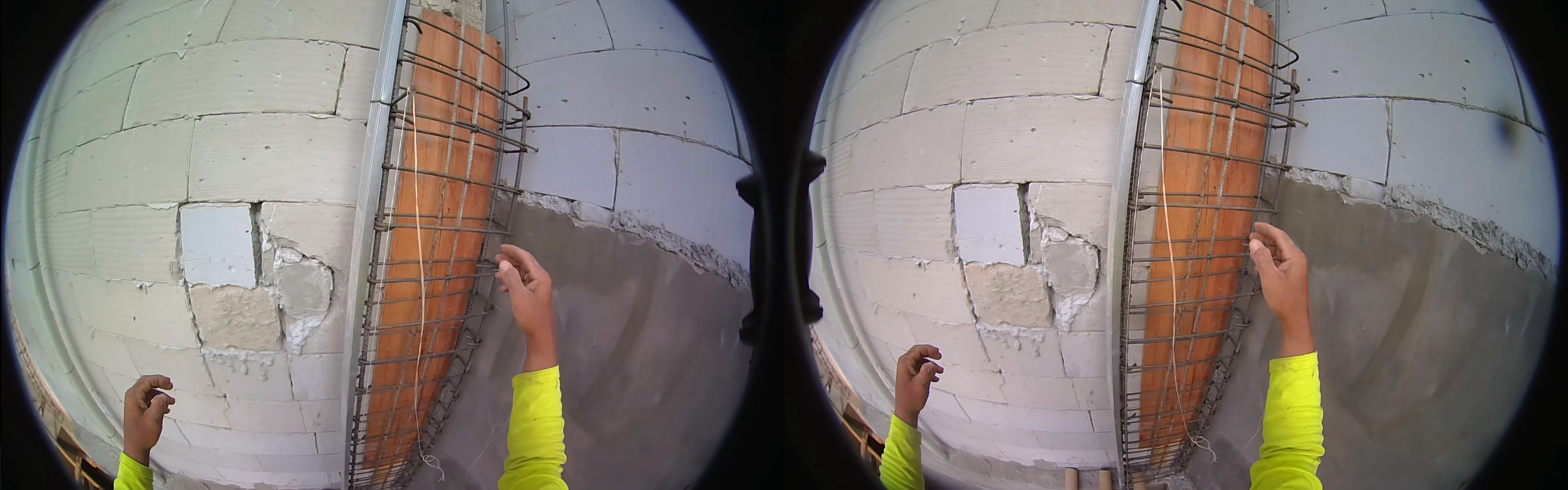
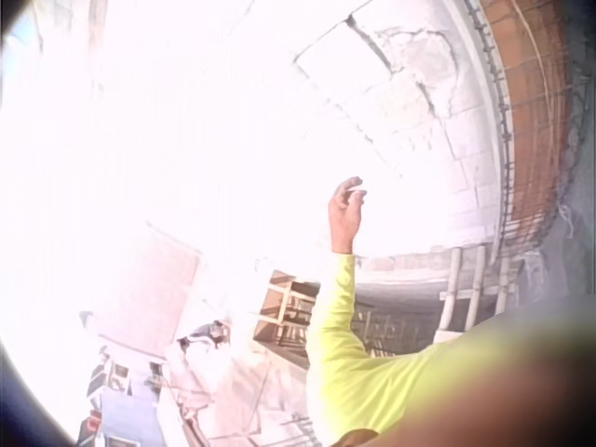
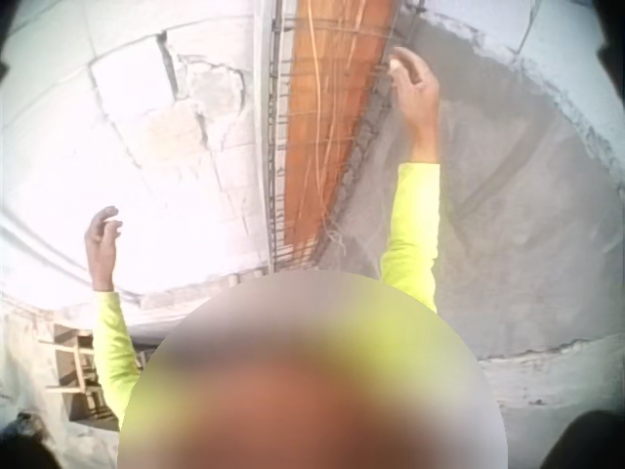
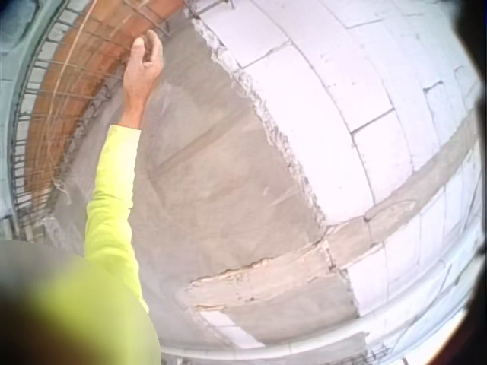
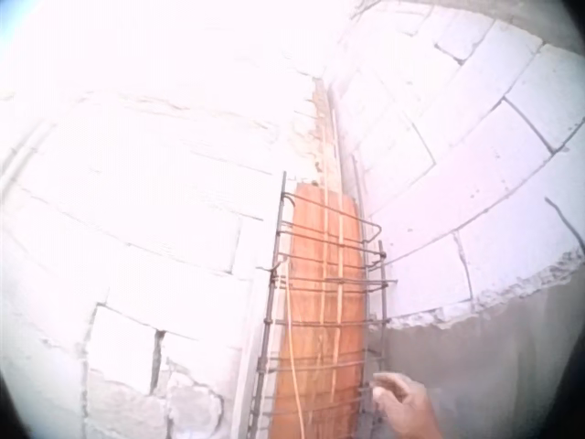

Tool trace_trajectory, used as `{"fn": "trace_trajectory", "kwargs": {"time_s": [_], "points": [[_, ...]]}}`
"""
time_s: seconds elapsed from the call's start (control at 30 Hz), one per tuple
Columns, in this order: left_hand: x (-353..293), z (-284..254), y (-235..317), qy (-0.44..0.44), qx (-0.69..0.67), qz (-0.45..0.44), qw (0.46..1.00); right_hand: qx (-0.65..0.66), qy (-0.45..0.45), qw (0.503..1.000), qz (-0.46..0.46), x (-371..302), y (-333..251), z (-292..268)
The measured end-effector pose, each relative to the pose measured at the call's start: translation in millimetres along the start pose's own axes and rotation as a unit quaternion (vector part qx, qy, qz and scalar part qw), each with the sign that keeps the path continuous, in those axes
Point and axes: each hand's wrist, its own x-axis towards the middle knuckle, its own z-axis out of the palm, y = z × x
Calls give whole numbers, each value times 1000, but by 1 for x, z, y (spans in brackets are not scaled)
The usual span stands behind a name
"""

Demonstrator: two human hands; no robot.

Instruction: The person secures a vertical rebar cage to a concrete block wall using wire ties and pliers. They measure the wall with a tape measure, walk around the rooftop construction site, and use a hammer to drive nails into the rebar structure.

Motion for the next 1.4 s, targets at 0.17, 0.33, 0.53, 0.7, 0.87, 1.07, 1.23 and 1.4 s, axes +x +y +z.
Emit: {"fn": "trace_trajectory", "kwargs": {"time_s": [0.17, 0.33, 0.53, 0.7, 0.87, 1.07, 1.23, 1.4], "points": [[0, 67, 29, -107, 5, 78, 991, 114, -24, 993, -29, 124, -45, 100], [-32, 61, 23, -141, 35, 85, 986, 118, -57, 991, -2, 182, -82, 145], [-83, -21, -35, 13, -27, -98, 995, 103, -65, 992, 26, 200, -94, 137], [-132, -77, -71, 157, -21, -184, 970, 81, 14, 997, 2, 214, -117, 131], [-169, -89, -84, 245, -34, -245, 937, -77, -71, 957, -271, 213, -127, 127], [-184, -99, -74, 243, -53, -310, 918, -135, 36, 988, -67, 212, -126, 97], [-173, -92, -73, 296, -94, -314, 897, 64, -80, 985, -142, 217, -146, 101], [-176, -86, -80, 286, -102, -323, 896, 6, -221, 972, -76, 200, -156, 94]]}}
